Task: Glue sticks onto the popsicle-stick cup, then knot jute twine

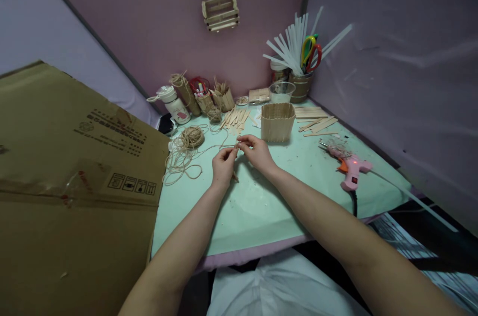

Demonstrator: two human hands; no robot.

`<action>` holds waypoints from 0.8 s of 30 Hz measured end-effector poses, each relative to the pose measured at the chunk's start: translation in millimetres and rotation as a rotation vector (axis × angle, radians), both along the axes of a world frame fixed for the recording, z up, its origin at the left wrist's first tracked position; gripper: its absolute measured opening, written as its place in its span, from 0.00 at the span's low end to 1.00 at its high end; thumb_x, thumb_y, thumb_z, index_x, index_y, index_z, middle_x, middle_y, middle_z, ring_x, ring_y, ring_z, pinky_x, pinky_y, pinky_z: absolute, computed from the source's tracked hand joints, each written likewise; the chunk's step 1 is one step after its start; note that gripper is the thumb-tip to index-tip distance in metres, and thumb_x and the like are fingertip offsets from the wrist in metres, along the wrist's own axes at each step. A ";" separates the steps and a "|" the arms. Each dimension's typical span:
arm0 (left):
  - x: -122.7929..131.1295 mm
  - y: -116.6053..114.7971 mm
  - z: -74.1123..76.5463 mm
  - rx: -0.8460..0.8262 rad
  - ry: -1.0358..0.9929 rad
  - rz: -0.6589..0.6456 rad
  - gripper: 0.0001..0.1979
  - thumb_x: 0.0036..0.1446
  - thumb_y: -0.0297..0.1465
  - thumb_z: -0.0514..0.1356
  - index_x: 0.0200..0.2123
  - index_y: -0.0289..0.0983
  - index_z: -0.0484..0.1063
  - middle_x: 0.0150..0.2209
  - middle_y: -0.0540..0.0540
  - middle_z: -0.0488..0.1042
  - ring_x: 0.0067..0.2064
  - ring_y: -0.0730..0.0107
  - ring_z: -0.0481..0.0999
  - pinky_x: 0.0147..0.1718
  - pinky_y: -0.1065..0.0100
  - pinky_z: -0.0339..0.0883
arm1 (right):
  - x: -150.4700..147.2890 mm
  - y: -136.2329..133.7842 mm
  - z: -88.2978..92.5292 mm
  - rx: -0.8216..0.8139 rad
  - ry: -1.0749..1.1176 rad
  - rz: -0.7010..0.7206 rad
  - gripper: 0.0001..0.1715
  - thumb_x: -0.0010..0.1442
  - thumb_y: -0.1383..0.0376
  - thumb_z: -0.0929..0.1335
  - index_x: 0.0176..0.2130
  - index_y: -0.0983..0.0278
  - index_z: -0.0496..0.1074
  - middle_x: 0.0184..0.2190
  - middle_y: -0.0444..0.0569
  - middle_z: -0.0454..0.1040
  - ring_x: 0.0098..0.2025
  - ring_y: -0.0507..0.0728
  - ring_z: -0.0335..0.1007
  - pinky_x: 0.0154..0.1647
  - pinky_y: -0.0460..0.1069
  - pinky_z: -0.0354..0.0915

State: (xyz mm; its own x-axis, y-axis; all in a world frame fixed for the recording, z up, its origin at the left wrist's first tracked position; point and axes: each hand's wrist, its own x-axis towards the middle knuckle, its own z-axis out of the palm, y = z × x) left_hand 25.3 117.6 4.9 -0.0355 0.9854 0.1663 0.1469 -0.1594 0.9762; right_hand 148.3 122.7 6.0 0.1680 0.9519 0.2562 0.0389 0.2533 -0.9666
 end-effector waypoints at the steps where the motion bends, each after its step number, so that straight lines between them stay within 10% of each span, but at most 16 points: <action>1: -0.1 -0.1 0.1 0.000 0.007 0.002 0.10 0.51 0.37 0.61 0.29 0.35 0.74 0.25 0.50 0.70 0.30 0.72 0.67 0.30 0.70 0.62 | -0.1 -0.6 0.6 0.015 -0.020 -0.009 0.09 0.52 0.63 0.67 0.35 0.62 0.74 0.33 0.46 0.77 0.37 0.55 0.72 0.44 0.51 0.64; 24: -1.5 6.3 1.8 -0.211 -0.379 -0.142 0.12 0.40 0.33 0.67 0.29 0.34 0.73 0.21 0.55 0.63 0.22 0.81 0.56 0.20 0.75 0.47 | 0.0 2.9 3.1 -0.117 0.160 0.088 0.06 0.46 0.64 0.69 0.28 0.64 0.73 0.26 0.43 0.74 0.31 0.52 0.67 0.37 0.48 0.63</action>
State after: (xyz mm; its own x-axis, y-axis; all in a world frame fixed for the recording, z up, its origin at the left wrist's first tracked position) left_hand 23.8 123.9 6.7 0.0828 0.9959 -0.0376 -0.2360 0.0562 0.9701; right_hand 148.3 125.6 9.1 0.1122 0.9864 0.1202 -0.1350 0.1350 -0.9816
